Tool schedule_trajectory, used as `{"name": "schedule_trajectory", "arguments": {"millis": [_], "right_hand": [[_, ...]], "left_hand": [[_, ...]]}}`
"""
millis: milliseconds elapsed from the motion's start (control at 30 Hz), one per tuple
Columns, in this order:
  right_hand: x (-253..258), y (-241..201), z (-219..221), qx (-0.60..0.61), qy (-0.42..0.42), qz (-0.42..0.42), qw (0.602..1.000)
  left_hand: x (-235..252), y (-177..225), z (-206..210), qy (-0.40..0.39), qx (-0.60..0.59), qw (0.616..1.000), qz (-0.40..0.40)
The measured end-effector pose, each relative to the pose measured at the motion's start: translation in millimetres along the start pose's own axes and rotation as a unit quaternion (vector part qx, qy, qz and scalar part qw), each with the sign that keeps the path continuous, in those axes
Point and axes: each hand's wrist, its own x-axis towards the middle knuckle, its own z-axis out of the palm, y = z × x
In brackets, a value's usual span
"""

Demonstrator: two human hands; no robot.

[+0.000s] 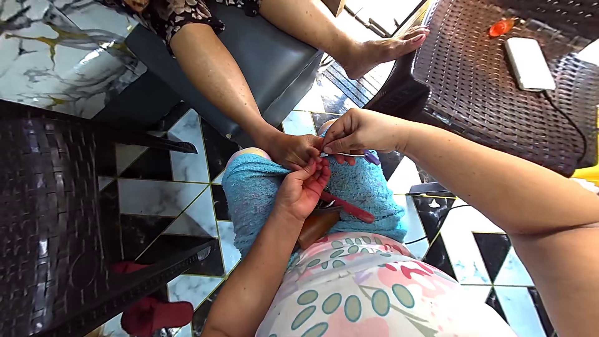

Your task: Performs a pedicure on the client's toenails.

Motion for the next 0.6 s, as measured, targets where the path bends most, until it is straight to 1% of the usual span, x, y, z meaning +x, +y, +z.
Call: {"name": "schedule_trajectory", "arguments": {"millis": [67,200,267,333,367,400,467,533,567,600], "right_hand": [[0,2,0,-0.016,-0.001,-0.021,1.0],[-4,-5,-5,-0.033,0.002,0.002,0.999],[-5,-10,-6,0.028,0.008,-0.031,0.999],[-1,-15,12,0.119,0.022,-0.109,0.987],[5,-18,26,0.137,0.04,-0.142,0.98],[12,-21,40,0.129,0.063,-0.159,0.977],[29,-24,56,0.048,0.139,-0.177,0.973],[41,-22,57,0.012,0.23,-0.212,0.95],[42,-20,57,0.019,0.252,-0.236,0.938],[38,-17,58,0.023,0.241,-0.26,0.935]], "left_hand": [[0,0,-1,-0.002,0.004,1.0,0.0],[0,-1,0,-0.005,-0.002,1.0,0.003],[1,-1,-1,-0.003,-0.007,1.0,0.004],[2,-1,-1,0.0,-0.005,1.0,0.004],[2,-2,1,0.012,-0.002,1.0,0.007],[1,-2,3,0.025,0.003,1.0,0.012],[0,-2,3,0.033,0.005,0.999,0.019],[0,-2,4,0.03,0.013,0.999,0.023],[-1,-2,4,0.028,0.017,0.999,0.025],[-1,-3,3,0.024,0.021,0.999,0.029]]}}
